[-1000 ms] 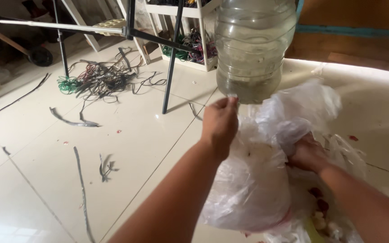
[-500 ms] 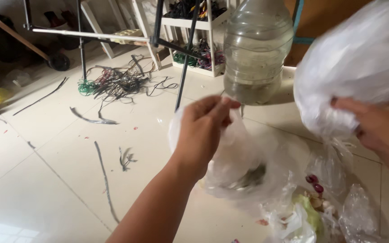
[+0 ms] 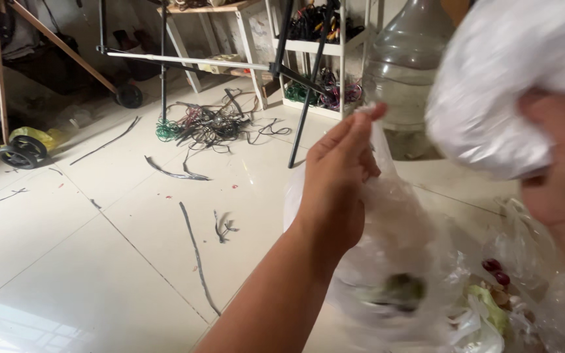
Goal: The person organizes a room by winding a wire on a shelf, moving a large mesh fabric onto a rack, placing a container into a cooker, and gathering items into plastic bags.
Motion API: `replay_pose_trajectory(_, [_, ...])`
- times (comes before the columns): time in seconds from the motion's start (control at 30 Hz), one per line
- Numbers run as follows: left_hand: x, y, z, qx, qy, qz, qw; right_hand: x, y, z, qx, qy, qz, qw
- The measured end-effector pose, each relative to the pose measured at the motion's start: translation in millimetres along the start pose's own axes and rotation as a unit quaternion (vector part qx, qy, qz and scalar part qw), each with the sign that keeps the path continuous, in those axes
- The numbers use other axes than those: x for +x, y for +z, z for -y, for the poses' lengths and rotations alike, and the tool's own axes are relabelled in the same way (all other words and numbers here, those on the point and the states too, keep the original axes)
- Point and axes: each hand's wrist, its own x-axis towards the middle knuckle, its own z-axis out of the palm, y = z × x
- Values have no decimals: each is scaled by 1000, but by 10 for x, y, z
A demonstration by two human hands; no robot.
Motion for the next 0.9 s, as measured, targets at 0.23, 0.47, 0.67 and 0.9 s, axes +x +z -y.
replay_pose_trajectory(0.23, [-178, -392, 276, -7, -86, -54, 995, -136, 304, -666, -261, 101, 184, 942])
replay_pose_trajectory(0.47, [-250, -886, 303, 158, -145, -112, 970, -300, 978, -749, -288, 104, 302, 903])
replay_pose_trajectory(0.67, [-32, -621, 92, 182, -18, -20, 983, -217, 1070, -385, -215, 46, 274, 936])
replay_pose_trajectory(0.9, [-102, -7, -364, 178, 1, 0, 984, -432, 986, -601, -311, 26, 307, 899])
